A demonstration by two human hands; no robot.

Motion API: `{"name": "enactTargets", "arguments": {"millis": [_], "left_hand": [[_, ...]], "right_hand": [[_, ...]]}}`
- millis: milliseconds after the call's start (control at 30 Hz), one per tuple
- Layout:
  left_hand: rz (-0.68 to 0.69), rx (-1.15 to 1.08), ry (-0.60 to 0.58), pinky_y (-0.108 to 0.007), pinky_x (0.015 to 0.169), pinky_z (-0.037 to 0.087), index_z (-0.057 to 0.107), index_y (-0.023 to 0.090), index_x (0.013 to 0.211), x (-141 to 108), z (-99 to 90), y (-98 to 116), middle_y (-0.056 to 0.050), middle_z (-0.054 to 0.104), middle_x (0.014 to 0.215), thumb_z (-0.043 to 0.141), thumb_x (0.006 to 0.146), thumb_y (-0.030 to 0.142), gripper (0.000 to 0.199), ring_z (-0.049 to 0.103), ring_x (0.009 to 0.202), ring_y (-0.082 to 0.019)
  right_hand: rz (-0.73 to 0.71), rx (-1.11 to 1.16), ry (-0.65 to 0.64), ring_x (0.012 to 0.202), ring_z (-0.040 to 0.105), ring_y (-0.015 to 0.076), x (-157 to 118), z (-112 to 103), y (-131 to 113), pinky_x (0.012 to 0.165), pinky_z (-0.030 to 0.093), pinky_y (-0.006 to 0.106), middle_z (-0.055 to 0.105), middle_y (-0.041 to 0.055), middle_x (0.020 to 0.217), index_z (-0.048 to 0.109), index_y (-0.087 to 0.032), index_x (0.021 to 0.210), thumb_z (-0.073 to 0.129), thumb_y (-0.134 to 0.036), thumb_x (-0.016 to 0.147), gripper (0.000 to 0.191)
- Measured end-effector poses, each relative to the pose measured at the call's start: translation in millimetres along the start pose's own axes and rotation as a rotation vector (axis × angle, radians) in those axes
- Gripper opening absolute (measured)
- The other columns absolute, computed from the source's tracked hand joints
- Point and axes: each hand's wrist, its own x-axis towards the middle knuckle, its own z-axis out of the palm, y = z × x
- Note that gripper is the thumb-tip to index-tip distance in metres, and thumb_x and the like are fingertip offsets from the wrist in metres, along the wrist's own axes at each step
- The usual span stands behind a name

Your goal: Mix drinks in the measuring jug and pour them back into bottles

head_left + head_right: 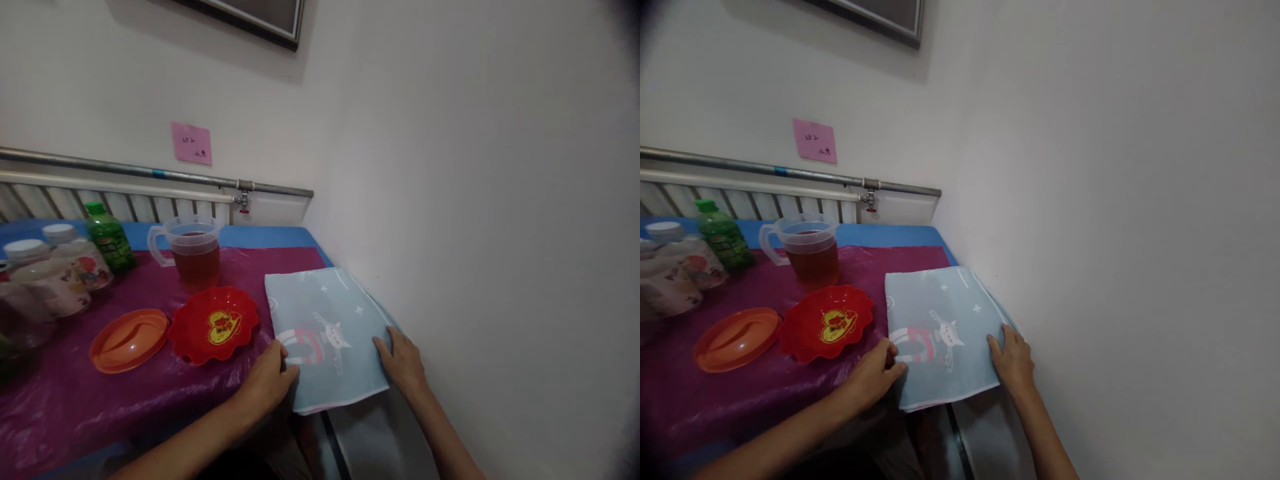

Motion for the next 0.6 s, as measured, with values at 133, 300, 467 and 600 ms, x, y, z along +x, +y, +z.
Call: {"name": "enactTargets", "arguments": {"millis": [133,300,467,600], "left_hand": [[-0.018,-0.272,0.112,-0.025,0.061,0.03,0.045,0.021,0.077,8,17.2,-2,0.005,0.047,0.069,0.063,0.063,0.006,0.028,0.045,0.067,-0.013],[-0.083,-0.569,0.131,-0.023,0.055,0.029,0.044,0.021,0.071,23,9.3,31,0.008,0.04,0.06,0.053,0.054,-0.004,0.032,0.04,0.058,-0.011],[0.044,-0.781,0.075,-0.02,0.059,0.034,0.049,0.019,0.074,-2,-17.5,64,0.006,0.047,0.067,0.055,0.058,0.002,0.024,0.045,0.065,-0.009],[-0.195,-0.79,-0.061,-0.021,0.05,0.03,0.046,0.02,0.072,-19,-8.6,38,0.008,0.045,0.059,0.053,0.058,0.001,0.025,0.042,0.052,-0.008]], "right_hand": [[-0.002,0.152,0.123,0.104,0.064,0.0314,6,12,-3,0.089,0.049,0.042,0.07,0.0166,0.112,0.065,-0.011,0.116,0.051,-0.035,0.079,0.046],[-0.036,0.186,0.17,0.089,0.067,0.0236,24,-10,-15,0.082,0.051,0.034,0.072,0.0089,0.099,0.069,-0.017,0.105,0.042,-0.023,0.077,0.04],[-0.072,0.1,0.141,0.101,0.063,0.0229,43,-52,-16,0.089,0.047,0.033,0.069,0.0083,0.112,0.066,-0.019,0.114,0.043,-0.022,0.081,0.041],[-0.063,-0.035,0.029,0.084,0.065,0.0269,28,-52,-19,0.078,0.047,0.037,0.071,0.0131,0.09,0.072,-0.015,0.095,0.05,-0.015,0.078,0.028]]}}
